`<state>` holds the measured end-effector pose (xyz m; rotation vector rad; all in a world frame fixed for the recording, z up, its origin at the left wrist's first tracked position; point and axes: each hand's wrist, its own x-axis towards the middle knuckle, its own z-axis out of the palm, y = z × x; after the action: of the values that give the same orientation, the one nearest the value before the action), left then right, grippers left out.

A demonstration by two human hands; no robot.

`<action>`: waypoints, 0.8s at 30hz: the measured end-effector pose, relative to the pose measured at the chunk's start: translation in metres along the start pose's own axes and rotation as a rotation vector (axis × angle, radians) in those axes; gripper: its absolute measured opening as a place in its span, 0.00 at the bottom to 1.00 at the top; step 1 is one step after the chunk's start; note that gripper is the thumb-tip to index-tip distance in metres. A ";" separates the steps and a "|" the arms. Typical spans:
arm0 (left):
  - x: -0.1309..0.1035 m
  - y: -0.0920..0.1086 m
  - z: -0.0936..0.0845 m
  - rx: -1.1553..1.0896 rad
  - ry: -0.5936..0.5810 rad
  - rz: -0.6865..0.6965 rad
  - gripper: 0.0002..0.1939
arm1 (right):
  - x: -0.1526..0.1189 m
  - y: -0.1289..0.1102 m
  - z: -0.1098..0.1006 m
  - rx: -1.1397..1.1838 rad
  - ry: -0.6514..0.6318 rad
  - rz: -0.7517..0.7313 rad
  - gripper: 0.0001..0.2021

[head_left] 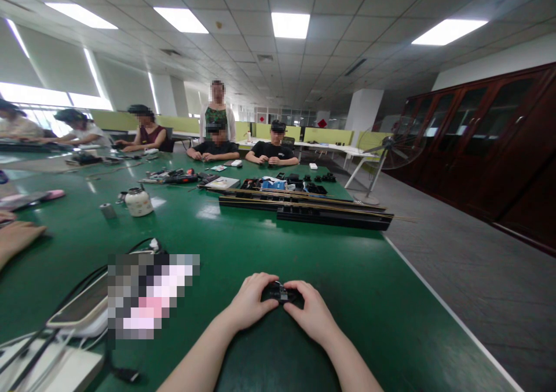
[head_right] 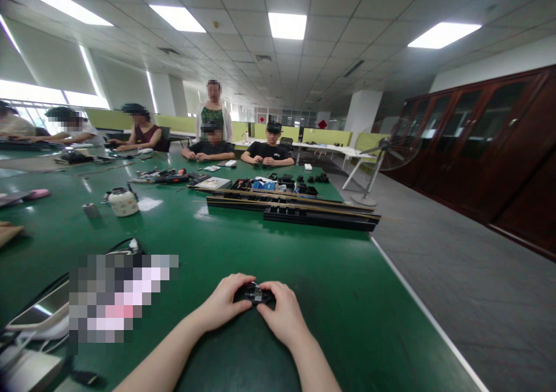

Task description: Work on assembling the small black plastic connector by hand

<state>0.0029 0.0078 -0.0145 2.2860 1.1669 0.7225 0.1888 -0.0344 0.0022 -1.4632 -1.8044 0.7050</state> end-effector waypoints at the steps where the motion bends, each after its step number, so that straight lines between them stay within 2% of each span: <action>1: 0.000 0.000 0.000 -0.001 0.001 0.003 0.22 | 0.000 0.000 0.000 0.001 0.001 -0.001 0.16; 15: 0.000 0.002 -0.002 -0.003 -0.002 0.025 0.18 | 0.000 0.003 0.002 0.009 0.007 0.017 0.17; 21: -0.001 -0.001 0.000 -0.035 0.003 -0.029 0.26 | 0.000 0.002 0.001 0.017 -0.003 0.012 0.17; 24: 0.000 -0.002 -0.001 -0.042 -0.007 -0.019 0.27 | 0.000 0.001 0.000 0.021 -0.007 0.030 0.16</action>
<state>0.0008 0.0089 -0.0156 2.2383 1.1576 0.7243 0.1896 -0.0341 0.0011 -1.4782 -1.7787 0.7429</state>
